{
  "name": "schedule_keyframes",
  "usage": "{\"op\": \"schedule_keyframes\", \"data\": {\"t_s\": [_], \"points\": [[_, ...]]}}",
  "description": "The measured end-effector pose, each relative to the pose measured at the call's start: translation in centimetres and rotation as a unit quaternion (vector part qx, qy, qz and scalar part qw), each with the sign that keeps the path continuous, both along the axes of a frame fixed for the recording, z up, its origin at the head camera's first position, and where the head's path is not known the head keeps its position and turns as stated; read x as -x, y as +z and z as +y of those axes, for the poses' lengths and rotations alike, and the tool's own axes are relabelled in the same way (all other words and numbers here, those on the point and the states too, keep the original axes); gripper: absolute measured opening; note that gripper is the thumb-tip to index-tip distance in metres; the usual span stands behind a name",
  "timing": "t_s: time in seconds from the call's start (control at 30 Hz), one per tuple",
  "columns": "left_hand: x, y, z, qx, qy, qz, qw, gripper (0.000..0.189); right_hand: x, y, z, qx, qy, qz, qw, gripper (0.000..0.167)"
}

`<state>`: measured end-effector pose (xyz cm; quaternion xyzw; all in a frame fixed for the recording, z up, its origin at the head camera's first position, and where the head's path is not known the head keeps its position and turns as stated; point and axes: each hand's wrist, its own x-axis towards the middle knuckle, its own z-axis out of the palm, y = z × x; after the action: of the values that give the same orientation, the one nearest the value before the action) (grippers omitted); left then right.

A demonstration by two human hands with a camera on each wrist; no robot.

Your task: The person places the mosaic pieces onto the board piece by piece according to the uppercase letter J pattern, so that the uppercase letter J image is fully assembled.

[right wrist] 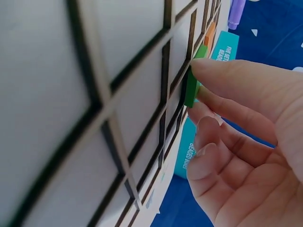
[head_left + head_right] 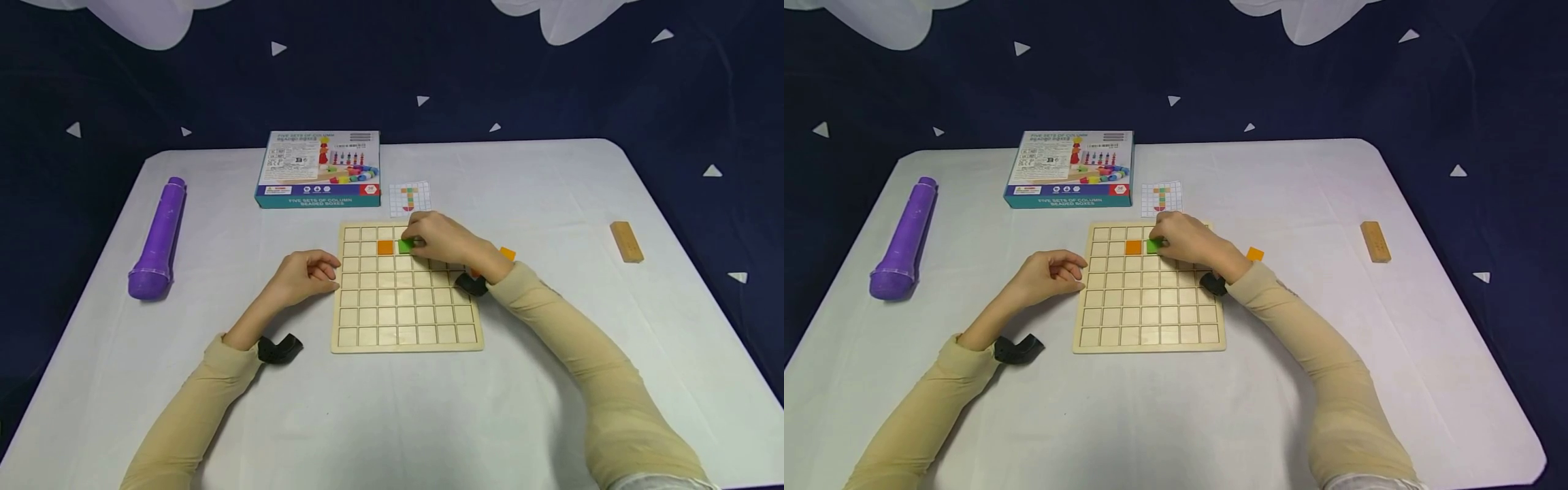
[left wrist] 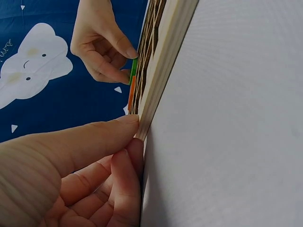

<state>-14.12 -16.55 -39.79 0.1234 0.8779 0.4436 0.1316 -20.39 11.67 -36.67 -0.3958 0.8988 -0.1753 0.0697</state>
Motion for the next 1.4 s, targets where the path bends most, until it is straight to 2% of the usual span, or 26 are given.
{"op": "schedule_keyframes", "data": {"t_s": [0.33, 0.6, 0.93, 1.4], "points": [[0.0, -0.1, 0.1, -0.002, -0.004, 0.002, 1.0000, 0.034, 0.1, -0.2, -0.4, 0.010, 0.005, -0.026, 0.9996, 0.021], [0.0, -0.1, 0.1, -0.002, -0.001, 0.000, 1.0000, 0.034, -0.2, 0.9, 0.7, 0.039, -0.017, -0.025, 0.9988, 0.024], [-0.1, 0.0, 0.1, 0.004, 0.004, 0.001, 1.0000, 0.033, -0.7, 1.2, 4.1, 0.068, -0.050, -0.004, 0.9964, 0.021], [0.0, 0.0, 0.1, 0.004, 0.001, 0.005, 1.0000, 0.033, -1.8, 1.3, 8.9, 0.045, -0.102, 0.035, 0.9931, 0.018]]}}
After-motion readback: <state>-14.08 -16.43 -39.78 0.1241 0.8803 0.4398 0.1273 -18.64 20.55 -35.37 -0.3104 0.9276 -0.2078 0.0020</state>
